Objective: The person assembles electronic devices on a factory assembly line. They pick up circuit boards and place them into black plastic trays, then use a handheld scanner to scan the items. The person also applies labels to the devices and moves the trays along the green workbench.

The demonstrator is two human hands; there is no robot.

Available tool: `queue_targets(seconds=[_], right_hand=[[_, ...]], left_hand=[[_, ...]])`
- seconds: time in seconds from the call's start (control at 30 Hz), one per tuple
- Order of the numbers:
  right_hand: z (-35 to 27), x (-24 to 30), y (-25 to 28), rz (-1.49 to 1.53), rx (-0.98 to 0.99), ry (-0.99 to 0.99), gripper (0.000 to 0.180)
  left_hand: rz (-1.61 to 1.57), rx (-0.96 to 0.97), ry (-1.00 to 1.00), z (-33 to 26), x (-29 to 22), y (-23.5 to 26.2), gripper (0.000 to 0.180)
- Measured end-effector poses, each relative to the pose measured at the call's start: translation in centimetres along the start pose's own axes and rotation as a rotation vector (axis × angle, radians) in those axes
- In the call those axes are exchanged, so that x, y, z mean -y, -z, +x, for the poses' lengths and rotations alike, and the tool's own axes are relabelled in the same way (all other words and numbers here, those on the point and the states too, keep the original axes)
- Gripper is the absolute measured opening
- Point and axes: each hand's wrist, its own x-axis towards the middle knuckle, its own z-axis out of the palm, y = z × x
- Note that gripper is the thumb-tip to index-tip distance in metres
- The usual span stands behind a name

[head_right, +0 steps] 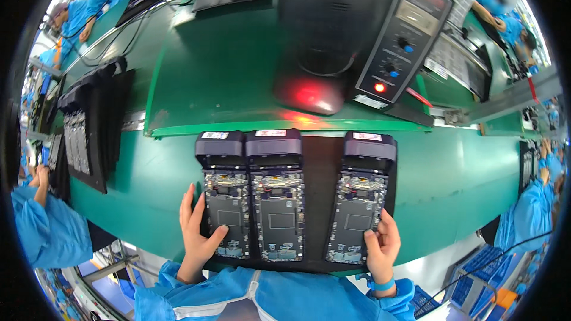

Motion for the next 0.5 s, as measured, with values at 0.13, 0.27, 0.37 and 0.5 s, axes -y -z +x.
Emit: queue_targets(seconds=[0.13, 0.27, 0.37, 0.5], right_hand=[[0.5, -0.1, -0.1, -0.027, 0.04, 0.036, 0.048], [0.3, -0.3, -0.1, -0.079, -0.002, 0.06, 0.047], [0.0, -1.5, 0.1, -0.232, -0.034, 0.109, 0.048], [0.1, 0.5, -1.5, -0.604, 0.048, 0.196, 0.054]], left_hand=[[-0.01, 0.002, 0.031, -0.1, -0.1, -0.1, 0.067], [-0.018, 0.007, 0.008, -0.3, 0.0, -0.2, 0.067], [0.007, 0.007, -0.04, -0.2, 0.1, -0.3, 0.066], [0.031, 0.075, -0.059, -0.3, -0.2, 0.5, 0.067]])
